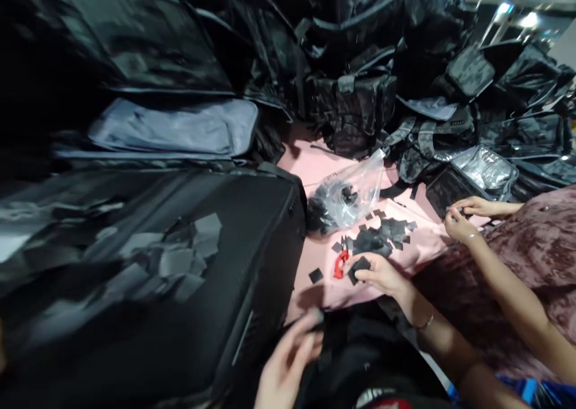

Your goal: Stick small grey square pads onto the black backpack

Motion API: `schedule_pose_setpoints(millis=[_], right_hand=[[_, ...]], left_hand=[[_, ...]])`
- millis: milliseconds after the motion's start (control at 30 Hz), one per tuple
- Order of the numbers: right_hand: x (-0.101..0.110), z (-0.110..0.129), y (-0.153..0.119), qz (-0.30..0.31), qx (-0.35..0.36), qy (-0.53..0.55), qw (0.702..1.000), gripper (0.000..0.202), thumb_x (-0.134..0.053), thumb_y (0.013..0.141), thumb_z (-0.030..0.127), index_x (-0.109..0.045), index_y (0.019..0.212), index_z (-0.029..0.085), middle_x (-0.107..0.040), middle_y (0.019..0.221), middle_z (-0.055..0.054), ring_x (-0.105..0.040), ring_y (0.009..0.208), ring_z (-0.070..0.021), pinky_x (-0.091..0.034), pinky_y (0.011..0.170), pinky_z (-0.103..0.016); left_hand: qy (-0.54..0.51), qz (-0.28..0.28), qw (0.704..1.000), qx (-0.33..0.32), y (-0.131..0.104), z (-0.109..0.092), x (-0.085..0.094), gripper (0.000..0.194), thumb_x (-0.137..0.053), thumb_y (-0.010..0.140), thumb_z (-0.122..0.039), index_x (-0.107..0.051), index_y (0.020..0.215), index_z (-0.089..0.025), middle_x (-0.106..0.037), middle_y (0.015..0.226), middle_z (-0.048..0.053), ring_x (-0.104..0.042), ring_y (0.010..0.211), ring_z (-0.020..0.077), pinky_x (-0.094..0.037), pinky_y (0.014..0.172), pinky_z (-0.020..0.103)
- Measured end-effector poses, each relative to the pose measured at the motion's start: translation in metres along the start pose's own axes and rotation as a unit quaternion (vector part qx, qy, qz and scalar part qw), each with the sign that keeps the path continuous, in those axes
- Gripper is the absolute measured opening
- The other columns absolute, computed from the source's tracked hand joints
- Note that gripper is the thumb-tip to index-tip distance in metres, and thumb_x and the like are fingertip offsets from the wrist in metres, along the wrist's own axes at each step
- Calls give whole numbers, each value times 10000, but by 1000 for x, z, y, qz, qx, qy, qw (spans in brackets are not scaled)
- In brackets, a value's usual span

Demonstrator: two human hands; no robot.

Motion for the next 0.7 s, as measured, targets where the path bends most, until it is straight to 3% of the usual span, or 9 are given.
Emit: schedule_pose_setpoints(millis=[67, 100, 167, 267, 367, 500, 700], right_hand=[[-33, -51, -16, 50, -54, -32, 997, 336, -691, 621, 59, -650, 940, 157, -605, 699, 21, -560, 548, -68, -498, 531, -185], [-38, -67, -25, 43, -56, -51, 996, 395, -692, 622, 64, -632, 1000, 164, -609, 747, 17, -560, 565, -68, -498, 541, -185], [-36, -84, -41, 19, -54, -83, 995, 477, -687, 633, 78, -588, 1085, 195, -600, 831, 11, -560, 600, -71, -501, 558, -192], [-21, -88, -57, -10, -51, -91, 995, 477, -697, 633, 111, -578, 1084, 212, -583, 872, 6, -548, 606, -80, -506, 565, -220], [-20, -93, -63, 30, -86, -46, 995, 357, -712, 658, 192, -620, 1003, 180, -599, 815, 5, -540, 587, -75, -485, 574, -220], [-34, -109, -63, 82, -146, 40, 985, 284, -742, 657, 267, -654, 904, 156, -630, 810, -11, -530, 587, -60, -452, 565, -187], [-45, -119, -62, 144, -204, 149, 957, 329, -746, 686, 300, -630, 967, 173, -649, 996, -69, -568, 730, -91, -468, 645, -213]], left_hand=[[-69, -2, 998, -12, 9, -14, -27, 532, -643, 687, -444, -612, 1161, -204, -685, 1050, 79, -667, 873, 258, -579, 712, 381], [-66, 10, 998, -6, 14, -17, -41, 503, -645, 687, -438, -637, 1126, -192, -686, 1044, 83, -670, 817, 244, -579, 676, 371], [-24, 19, 1000, -2, 20, -20, -63, 341, -669, 671, -400, -718, 914, -167, -713, 897, 79, -659, 751, 224, -560, 660, 329], [-23, -4, 1000, -11, 14, -16, -74, 203, -712, 635, -349, -706, 691, -154, -687, 693, 50, -618, 659, 183, -517, 627, 276], [-124, -45, 991, 18, -1, -4, -67, 234, -737, 617, -357, -658, 648, -138, -638, 598, 16, -556, 548, 125, -484, 564, 245], [-222, -95, 966, 93, -17, 13, -46, 321, -800, 540, -371, -624, 649, -127, -662, 629, 29, -573, 560, 116, -492, 578, 249], [-253, -163, 947, 112, -29, 38, 12, 393, -857, 445, -355, -612, 656, -132, -595, 564, -11, -518, 515, 85, -444, 493, 205]])
Point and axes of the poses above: each hand's wrist, its own y-axis towards the middle knuckle, its own x-axis out of the back of the hand, z = x × y, the point moved 6 cm from there along y, towards the middle knuckle
